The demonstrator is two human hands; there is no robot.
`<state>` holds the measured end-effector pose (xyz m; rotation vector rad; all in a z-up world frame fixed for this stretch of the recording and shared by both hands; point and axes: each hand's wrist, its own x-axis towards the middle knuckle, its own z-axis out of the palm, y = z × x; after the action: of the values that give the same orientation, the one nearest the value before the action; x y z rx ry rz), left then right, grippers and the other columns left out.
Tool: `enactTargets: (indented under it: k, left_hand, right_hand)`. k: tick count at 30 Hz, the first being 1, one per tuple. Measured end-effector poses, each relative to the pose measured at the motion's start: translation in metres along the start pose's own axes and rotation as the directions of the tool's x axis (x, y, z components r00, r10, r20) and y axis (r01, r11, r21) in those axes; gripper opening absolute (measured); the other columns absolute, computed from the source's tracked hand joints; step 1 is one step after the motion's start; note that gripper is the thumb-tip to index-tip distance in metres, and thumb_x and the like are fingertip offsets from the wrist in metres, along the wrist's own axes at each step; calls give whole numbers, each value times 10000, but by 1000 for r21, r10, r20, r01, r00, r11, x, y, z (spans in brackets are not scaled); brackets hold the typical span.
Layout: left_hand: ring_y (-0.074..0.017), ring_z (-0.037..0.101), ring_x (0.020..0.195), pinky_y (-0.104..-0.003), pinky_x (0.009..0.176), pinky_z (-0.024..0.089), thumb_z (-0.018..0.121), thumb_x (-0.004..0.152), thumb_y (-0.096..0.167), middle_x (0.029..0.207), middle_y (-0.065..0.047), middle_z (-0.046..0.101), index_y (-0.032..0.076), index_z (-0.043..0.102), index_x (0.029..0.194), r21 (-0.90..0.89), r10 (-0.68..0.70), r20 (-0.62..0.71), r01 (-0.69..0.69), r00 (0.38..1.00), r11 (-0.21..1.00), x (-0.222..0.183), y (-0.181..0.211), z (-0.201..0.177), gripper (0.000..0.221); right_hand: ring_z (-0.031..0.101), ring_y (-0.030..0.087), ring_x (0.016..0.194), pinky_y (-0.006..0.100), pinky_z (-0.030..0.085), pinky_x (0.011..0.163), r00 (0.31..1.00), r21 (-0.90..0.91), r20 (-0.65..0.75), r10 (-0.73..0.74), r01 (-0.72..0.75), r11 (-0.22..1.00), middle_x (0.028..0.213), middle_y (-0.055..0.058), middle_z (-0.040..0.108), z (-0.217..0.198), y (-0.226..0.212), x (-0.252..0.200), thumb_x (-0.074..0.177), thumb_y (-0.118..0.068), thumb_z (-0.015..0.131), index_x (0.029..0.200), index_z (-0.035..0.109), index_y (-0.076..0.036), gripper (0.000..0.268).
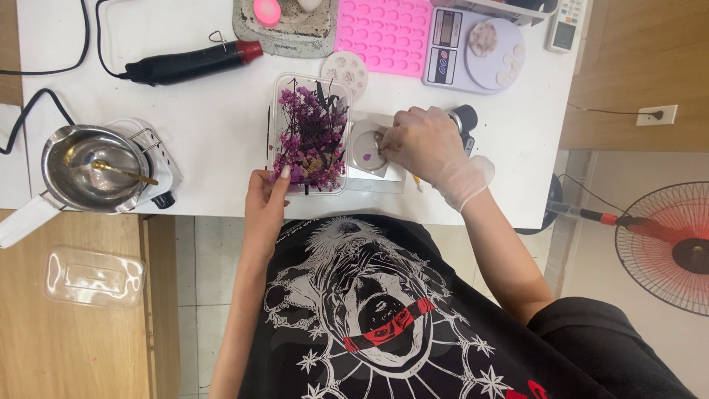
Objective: Placing dried flowers into a silicone mold on a digital scale to prepare for candle making.
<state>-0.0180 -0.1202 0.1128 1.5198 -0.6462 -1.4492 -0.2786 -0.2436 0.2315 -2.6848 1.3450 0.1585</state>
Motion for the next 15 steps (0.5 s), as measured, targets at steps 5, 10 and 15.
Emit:
enactTargets:
  k: [5,10,15]
  left_hand:
    - [-66,543,845,-282,750,466,660,995,424,881,35,615,110,508,1017,0,-1,1,1,1000,1000,2,-4,-1,350]
    - [-62,517,811,-275,730,461,663,993,422,847,43,584,114,503,1010,12,0,1,0,1000,1000,3,-4,1,348]
    - [-59,515,808,-276,721,454,662,993,421,847,45,582,110,497,998,4,9,-6,-9,1000,1000,3,-4,0,352]
  right_hand:
    - [650,236,881,412,496,757,1000,-12,25,9,-9,1000,833,24,656,8,3,2,792,-356,795,833,800,-225,138]
    - [651,239,886,412,496,758,1000,-11,26,12,-11,1000,834,20,657,8,3,3,793,-354,793,833,803,-232,129]
    - [649,237,886,414,492,753,1000,9,17,1,-1,1000,837,14,656,0,0,2,808,-339,786,828,806,-239,105]
